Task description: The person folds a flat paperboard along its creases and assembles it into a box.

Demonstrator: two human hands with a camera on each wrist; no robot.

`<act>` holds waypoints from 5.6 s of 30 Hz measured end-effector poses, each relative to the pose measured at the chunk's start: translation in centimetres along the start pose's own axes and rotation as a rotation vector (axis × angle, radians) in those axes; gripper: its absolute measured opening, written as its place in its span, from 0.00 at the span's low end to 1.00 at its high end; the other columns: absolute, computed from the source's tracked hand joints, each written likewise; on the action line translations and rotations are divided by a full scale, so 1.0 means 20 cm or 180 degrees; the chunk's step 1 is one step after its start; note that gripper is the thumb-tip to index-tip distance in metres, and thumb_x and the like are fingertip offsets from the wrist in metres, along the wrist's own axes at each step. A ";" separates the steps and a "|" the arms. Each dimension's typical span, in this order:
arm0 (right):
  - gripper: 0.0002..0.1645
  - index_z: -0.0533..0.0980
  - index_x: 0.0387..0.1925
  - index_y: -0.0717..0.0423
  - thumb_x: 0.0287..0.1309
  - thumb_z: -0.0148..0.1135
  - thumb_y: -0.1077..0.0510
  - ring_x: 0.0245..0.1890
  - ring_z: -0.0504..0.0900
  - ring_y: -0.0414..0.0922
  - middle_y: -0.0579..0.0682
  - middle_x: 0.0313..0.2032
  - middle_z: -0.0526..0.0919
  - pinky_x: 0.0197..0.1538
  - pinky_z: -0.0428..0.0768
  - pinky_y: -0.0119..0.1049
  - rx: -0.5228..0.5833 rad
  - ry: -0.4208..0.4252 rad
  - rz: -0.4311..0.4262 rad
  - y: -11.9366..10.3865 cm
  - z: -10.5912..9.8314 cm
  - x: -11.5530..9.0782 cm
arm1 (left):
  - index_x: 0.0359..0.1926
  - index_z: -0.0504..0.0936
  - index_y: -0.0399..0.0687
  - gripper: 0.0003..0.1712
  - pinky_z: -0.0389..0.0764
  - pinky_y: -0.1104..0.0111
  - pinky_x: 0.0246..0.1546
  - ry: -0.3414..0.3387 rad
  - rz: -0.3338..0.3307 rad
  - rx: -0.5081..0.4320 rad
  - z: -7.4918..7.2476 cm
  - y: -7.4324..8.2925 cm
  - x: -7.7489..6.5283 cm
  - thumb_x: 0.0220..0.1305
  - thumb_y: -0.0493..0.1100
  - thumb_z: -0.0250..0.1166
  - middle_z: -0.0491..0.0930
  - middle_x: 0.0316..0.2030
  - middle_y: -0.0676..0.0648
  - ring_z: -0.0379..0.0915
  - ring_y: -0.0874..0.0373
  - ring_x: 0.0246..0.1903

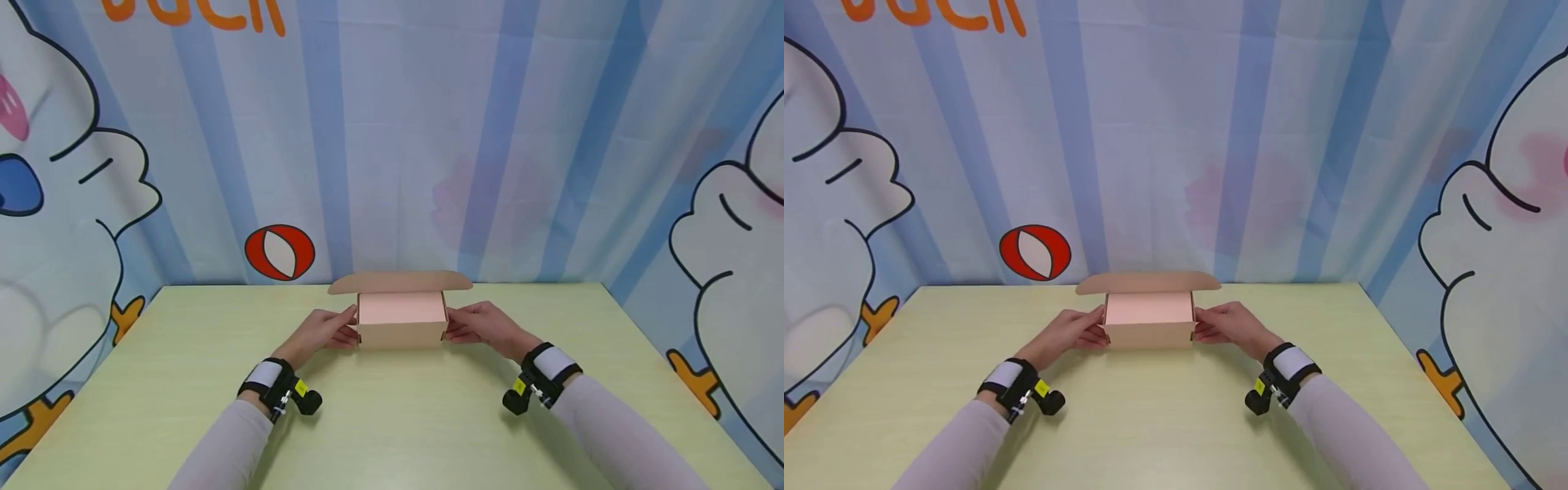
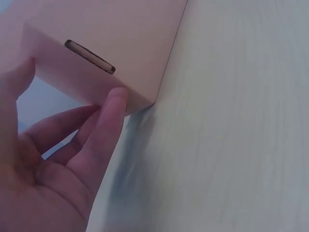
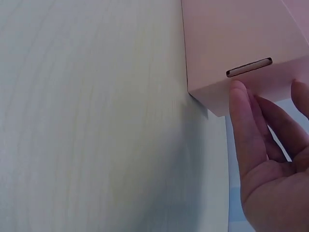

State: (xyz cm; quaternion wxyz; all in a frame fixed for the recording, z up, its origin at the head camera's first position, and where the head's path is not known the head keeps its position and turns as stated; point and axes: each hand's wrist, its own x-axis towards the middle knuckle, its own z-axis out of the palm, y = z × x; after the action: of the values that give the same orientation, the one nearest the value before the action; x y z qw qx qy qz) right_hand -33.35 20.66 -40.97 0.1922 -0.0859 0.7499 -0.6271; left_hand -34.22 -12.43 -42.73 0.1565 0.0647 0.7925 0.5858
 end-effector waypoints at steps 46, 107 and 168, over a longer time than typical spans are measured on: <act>0.21 0.74 0.51 0.55 0.59 0.58 0.51 0.45 0.78 0.49 0.54 0.46 0.79 0.44 0.79 0.43 -0.1470 0.1075 -0.0674 -0.31 -0.08 -0.06 | 0.50 0.80 0.46 0.22 0.79 0.63 0.41 0.1224 0.1395 0.1641 -0.12 0.30 -0.06 0.60 0.54 0.60 0.81 0.44 0.47 0.78 0.55 0.41; 0.17 0.80 0.43 0.59 0.58 0.58 0.52 0.31 0.84 0.46 0.57 0.36 0.83 0.32 0.82 0.37 -0.1336 0.1241 -0.0490 -0.35 0.13 -0.10 | 0.42 0.84 0.45 0.17 0.81 0.68 0.30 0.1203 0.0694 0.0400 0.06 0.38 -0.12 0.51 0.47 0.69 0.83 0.34 0.45 0.82 0.55 0.30; 0.28 0.70 0.59 0.42 0.56 0.60 0.59 0.43 0.80 0.39 0.45 0.52 0.77 0.34 0.80 0.28 -0.2293 0.0696 -0.1952 -0.11 0.03 -0.10 | 0.52 0.78 0.53 0.28 0.77 0.62 0.45 0.0940 0.1709 0.0916 0.09 0.16 -0.14 0.47 0.40 0.71 0.78 0.48 0.51 0.76 0.52 0.45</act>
State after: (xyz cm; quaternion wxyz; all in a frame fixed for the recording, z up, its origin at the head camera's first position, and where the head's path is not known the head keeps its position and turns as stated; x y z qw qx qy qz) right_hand -31.51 20.34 -38.49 -0.1233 -0.2976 0.8753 -0.3607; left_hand -31.30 -10.67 -39.64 -0.1306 0.2070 0.8359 0.4913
